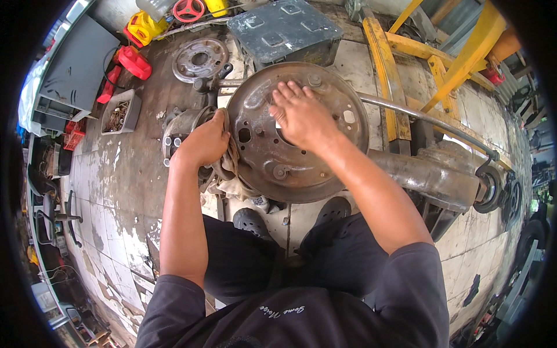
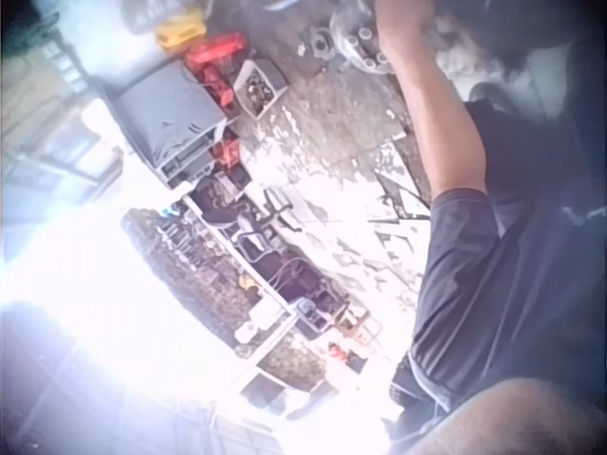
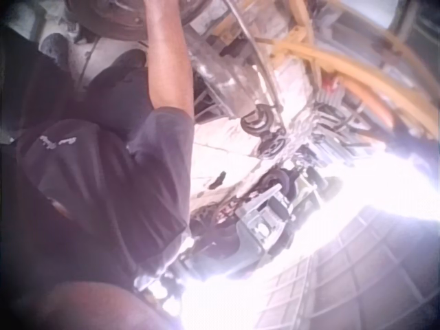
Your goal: The person wipes the surface of a large circular metal part with a cloth, repeatedly rubbing the same area. The person holds the part steady with one hand while cleaning with the other.
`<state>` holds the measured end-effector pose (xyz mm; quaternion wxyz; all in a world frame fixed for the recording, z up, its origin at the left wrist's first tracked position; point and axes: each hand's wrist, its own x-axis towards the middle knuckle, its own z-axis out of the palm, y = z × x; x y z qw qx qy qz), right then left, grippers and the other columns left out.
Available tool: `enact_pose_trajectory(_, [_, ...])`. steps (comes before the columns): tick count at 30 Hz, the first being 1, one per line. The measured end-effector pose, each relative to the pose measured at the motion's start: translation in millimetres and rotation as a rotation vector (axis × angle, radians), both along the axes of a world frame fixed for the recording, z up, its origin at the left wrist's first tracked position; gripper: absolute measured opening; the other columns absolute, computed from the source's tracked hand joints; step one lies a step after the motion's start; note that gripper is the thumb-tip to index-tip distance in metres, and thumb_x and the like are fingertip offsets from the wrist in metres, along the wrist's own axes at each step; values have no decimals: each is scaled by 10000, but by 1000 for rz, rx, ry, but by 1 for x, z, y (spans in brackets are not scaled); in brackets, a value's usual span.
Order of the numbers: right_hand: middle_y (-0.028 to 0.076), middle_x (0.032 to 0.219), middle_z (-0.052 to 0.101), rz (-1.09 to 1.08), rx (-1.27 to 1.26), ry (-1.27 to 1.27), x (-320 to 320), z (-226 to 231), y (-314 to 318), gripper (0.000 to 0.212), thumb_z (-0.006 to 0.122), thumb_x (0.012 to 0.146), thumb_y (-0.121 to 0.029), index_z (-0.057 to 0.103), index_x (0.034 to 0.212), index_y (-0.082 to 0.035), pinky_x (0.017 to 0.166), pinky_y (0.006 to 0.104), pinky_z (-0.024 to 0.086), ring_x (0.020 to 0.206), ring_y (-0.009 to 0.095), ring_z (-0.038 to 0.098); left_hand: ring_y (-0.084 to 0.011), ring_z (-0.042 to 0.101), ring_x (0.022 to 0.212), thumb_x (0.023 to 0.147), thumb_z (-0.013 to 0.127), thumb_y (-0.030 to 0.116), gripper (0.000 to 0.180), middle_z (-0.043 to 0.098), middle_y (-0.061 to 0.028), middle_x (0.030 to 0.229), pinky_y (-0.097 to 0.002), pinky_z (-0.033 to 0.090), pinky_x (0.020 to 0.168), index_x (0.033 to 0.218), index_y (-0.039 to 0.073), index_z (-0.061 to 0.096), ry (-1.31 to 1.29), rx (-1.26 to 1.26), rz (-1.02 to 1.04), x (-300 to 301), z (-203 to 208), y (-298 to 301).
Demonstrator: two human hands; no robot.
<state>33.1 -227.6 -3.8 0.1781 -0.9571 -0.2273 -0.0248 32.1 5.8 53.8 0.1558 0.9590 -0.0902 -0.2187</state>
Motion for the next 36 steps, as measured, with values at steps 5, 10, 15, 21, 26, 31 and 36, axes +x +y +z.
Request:
enact_pose_trajectory(5, [130,1547,368,128,13,47,-3,2,8,644,193,1052,-490,439,1454,-51,1225,429,158,1469,281,273,-459,579,1125,940,479,139,483,589,-346,1191,-508,451,961,1346,-95,363,48,46,10,3,-1,0])
enact_pose_trajectory(10, [114,1554,359,58,-1,42,-11,-1,12,632,194,1052,-490,460,1444,-71,1221,433,172,1467,275,277,-459,578,1127,942,468,131,509,588,-340,1201,-508,451,964,1374,-103,339,55,62,31,1,-2,-3])
enact_pose_trajectory(15, [113,1561,344,69,83,78,6,1,-11,688,153,1041,-540,467,1439,-74,1228,436,141,1480,272,239,-457,579,1126,941,461,128,552,578,-341,1218,-506,452,966,1418,-98,298,52,45,22,1,-2,-2])
enact_pose_trajectory(21, [124,1563,337,180,103,145,-3,-1,1,684,169,1040,-540,464,1440,-72,1228,446,142,1484,281,228,-456,579,1127,943,459,130,543,580,-351,1204,-512,450,960,1411,-95,299,48,70,21,1,-4,-2])
enact_pose_trajectory(26, [107,1576,316,113,15,91,-12,-4,8,662,178,1048,-516,458,1444,-65,1228,439,143,1488,281,213,-463,582,1116,945,459,128,530,586,-355,1186,-517,451,950,1403,-87,303,68,53,44,0,0,-3])
enact_pose_trajectory(31, [97,1581,307,14,55,68,4,-2,-11,704,183,1027,-575,419,1472,-84,1231,433,134,1495,264,196,-468,597,1085,944,463,131,533,604,-352,1152,-518,455,941,1412,-68,304,45,47,42,-2,-2,-3])
enact_pose_trajectory(36, [117,1571,328,181,24,158,-12,5,2,717,199,1027,-577,406,1476,-58,1223,451,150,1486,294,218,-460,590,1106,944,461,137,532,596,-358,1164,-515,447,955,1411,-65,305,60,62,52,-1,-2,-4])
